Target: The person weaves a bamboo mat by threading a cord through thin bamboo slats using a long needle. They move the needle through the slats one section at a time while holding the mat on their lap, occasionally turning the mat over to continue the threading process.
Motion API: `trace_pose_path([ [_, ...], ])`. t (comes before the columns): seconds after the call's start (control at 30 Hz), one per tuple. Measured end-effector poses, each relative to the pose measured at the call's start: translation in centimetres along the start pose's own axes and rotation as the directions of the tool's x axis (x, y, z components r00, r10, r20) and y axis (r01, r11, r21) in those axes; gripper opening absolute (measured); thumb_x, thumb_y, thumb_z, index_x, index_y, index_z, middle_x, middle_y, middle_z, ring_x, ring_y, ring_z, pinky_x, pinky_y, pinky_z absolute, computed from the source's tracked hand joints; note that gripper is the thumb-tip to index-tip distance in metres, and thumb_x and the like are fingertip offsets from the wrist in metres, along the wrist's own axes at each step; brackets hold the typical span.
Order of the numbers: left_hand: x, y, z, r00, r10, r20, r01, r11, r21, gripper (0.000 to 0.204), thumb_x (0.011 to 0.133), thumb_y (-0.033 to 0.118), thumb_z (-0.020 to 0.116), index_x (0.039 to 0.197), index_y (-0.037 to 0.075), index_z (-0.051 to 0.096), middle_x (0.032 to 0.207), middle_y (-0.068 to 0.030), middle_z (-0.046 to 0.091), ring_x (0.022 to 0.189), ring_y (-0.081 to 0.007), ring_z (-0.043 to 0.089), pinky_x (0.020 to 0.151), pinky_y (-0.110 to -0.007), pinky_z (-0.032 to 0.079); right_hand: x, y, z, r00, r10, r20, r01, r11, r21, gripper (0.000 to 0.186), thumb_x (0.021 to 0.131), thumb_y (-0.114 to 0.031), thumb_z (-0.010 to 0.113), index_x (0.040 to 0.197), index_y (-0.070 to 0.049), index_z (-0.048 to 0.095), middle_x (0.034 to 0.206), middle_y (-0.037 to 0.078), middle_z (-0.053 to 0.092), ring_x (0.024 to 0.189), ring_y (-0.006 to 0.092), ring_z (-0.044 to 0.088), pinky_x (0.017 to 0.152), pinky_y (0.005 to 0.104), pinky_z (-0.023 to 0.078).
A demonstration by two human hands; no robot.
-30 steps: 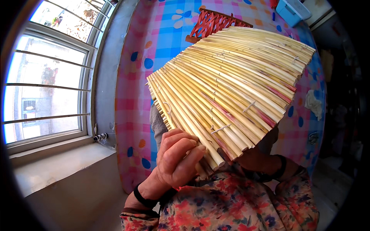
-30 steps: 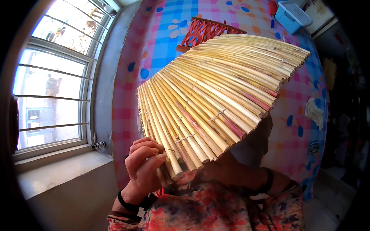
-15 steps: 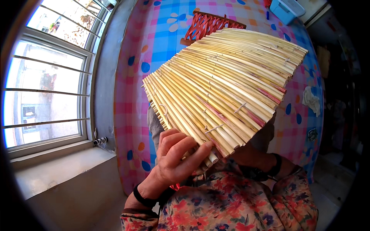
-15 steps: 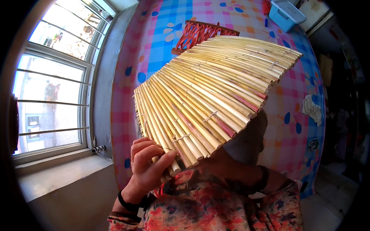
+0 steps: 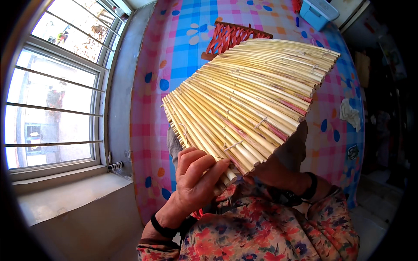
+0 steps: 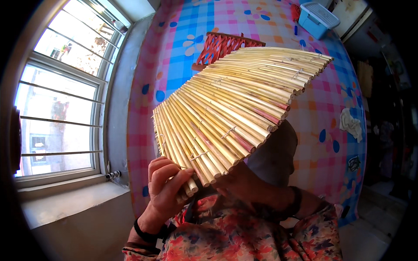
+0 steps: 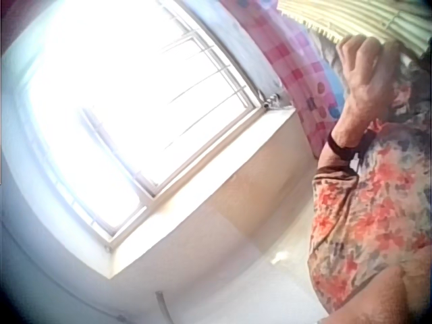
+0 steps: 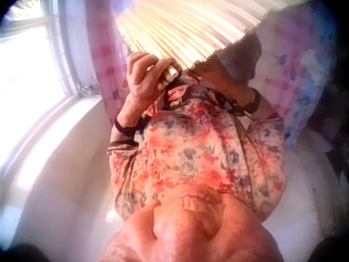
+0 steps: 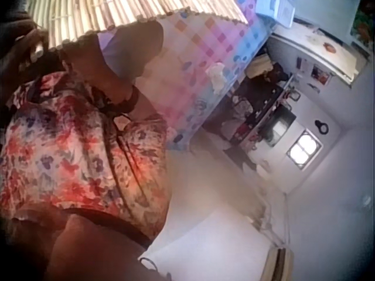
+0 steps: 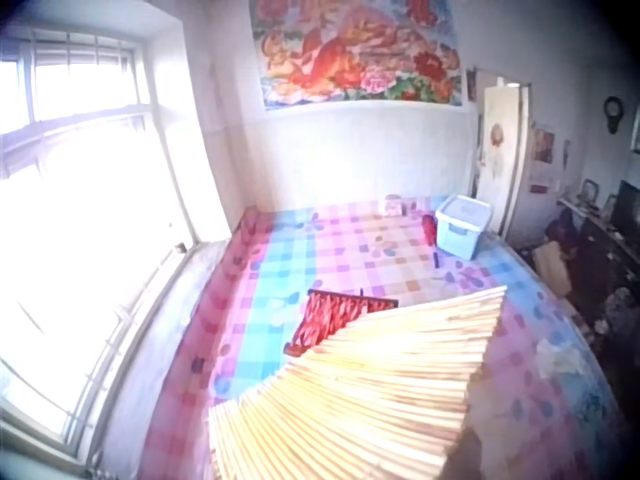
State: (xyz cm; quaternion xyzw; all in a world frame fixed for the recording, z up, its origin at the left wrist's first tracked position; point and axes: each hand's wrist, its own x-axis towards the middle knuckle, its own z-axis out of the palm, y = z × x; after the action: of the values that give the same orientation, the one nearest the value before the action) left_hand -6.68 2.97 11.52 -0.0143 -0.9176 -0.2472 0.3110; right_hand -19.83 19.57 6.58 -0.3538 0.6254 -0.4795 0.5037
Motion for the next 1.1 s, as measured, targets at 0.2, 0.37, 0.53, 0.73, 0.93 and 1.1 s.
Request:
trace_pose_path([
  [0.2,-0.5,-0.1,0.4,1.000,0.002,0.023,-0.003,1.000,0.006,0.039,0.059,0.008,0.071,0.098,0.004,0.069,0.091,-0.0045,0.053,0.086,-0.0227,0.054,0.077,-0.039,0.046,0.3,0.8,1.0,0.941,-0.287,-0.179,0.276,0.957,-0.086,0.016,0.091,-0.017,0.057,0.098,-0.003,0.059,0.079,0.007,0.063,0.065,0.0131,0.059,0.057,0.0305,0.047],
  [0.37,-1.0,-0.7,0.8,0.999,0.007,0.033,-0.007,1.000,-0.013,0.039,0.061,0.007,0.071,0.100,0.005,0.068,0.092,-0.0047,0.052,0.087,-0.0227,0.054,0.077,-0.039,0.047,0.7,-1.3,1.3,0.995,0.079,0.056,-0.085,0.444,0.892,0.017,0.096,-0.016,0.052,0.107,-0.003,0.055,0.086,0.006,0.062,0.069,0.0145,0.060,0.060,0.0320,0.050],
  [0.53,-1.5,-1.4,1.6,0.997,0.067,0.045,-0.069,0.997,0.028,0.039,0.062,0.007,0.072,0.101,0.005,0.068,0.095,-0.0052,0.051,0.089,-0.0227,0.054,0.080,-0.039,0.047,0.3,2.0,-0.8,0.990,0.066,0.128,-0.138,0.692,0.709,0.023,0.095,-0.008,0.053,0.118,-0.005,0.058,0.107,0.009,0.061,0.088,0.0224,0.063,0.072,0.0360,0.053],
  [0.73,-4.8,-2.0,3.2,0.995,-0.099,0.023,0.097,0.993,0.071,0.037,0.065,0.005,0.071,0.101,0.009,0.068,0.101,-0.0066,0.050,0.098,-0.0273,0.051,0.090,-0.045,0.043,-4.6,1.5,-3.1,0.953,-0.280,0.113,0.292,0.763,-0.576,0.014,0.087,-0.011,0.062,0.099,-0.003,0.064,0.087,0.015,0.062,0.080,0.0327,0.062,0.070,0.0366,0.052],
  [0.93,-6.3,-1.7,4.5,0.984,-0.164,-0.072,0.176,0.961,0.212,0.039,0.066,-0.001,0.071,0.104,0.010,0.068,0.107,-0.0079,0.049,0.104,-0.0285,0.049,0.094,-0.044,0.042,2.1,-5.0,-4.7,0.856,-0.506,0.105,0.471,0.680,-0.562,0.011,0.085,-0.011,0.066,0.092,-0.003,0.064,0.083,0.012,0.060,0.076,0.0294,0.060,0.069,0.0369,0.049],
  [1.1,-8.9,-1.5,3.2,0.898,-0.429,-0.098,0.435,0.899,0.052,0.041,0.071,-0.001,0.070,0.111,0.004,0.061,0.108,-0.0113,0.053,0.096,-0.0276,0.056,0.085,-0.039,0.048,6.9,-1.0,-3.6,0.862,-0.443,0.248,0.504,0.683,-0.529,0.013,0.086,-0.014,0.065,0.090,-0.003,0.063,0.082,0.011,0.059,0.078,0.0288,0.060,0.070,0.0365,0.049],
])
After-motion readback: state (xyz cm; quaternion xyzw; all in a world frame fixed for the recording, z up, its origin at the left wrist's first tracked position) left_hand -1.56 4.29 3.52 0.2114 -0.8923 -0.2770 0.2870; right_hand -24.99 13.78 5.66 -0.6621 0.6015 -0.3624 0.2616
